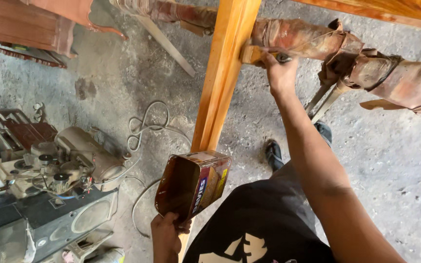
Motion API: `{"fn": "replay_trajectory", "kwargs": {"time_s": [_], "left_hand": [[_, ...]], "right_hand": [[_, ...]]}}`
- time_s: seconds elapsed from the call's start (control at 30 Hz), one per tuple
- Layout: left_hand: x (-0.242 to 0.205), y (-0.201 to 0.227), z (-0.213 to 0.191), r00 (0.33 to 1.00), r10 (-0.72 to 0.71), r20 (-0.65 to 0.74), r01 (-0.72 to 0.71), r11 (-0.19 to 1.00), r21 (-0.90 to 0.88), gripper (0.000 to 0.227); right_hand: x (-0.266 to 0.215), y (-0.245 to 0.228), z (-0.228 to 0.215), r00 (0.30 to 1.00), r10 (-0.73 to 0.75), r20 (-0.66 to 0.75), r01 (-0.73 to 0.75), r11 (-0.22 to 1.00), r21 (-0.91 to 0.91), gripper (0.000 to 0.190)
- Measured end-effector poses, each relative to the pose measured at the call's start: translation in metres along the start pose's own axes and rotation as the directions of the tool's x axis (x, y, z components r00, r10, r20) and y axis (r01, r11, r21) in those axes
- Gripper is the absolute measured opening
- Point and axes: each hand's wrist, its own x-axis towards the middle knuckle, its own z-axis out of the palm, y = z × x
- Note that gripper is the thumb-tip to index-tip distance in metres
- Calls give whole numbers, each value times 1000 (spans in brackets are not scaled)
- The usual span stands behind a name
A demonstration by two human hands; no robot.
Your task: The person applies a brown finish to a rectangular wooden frame using a paintbrush. They dip the brush into a container, then stroke the finish along the frame's edges and corners, moving around the frame to cover different sections.
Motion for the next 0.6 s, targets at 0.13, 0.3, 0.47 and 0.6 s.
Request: {"fn": "replay_trajectory", "kwargs": {"time_s": [0.13, 0.3, 0.47, 0.6], "left_hand": [[-1, -4, 4, 1000, 1, -25, -1, 1000, -9, 20], [0, -6, 3, 1000, 5, -28, -7, 998, -65, 21], [-12, -5, -20, 1000, 13, -27, -14, 998, -66, 21], [-19, 2, -27, 995, -37, -88, 31, 997, -70, 22]], "right_hand": [[-2, -4, 2, 948, -290, -129, 267, 949, -171, 13], [-33, -26, 7, 904, -413, 107, 422, 830, -366, 4], [-75, -29, 15, 974, -224, 43, 228, 959, -168, 11], [-135, -17, 59, 940, -341, -27, 322, 909, -266, 19]]}}
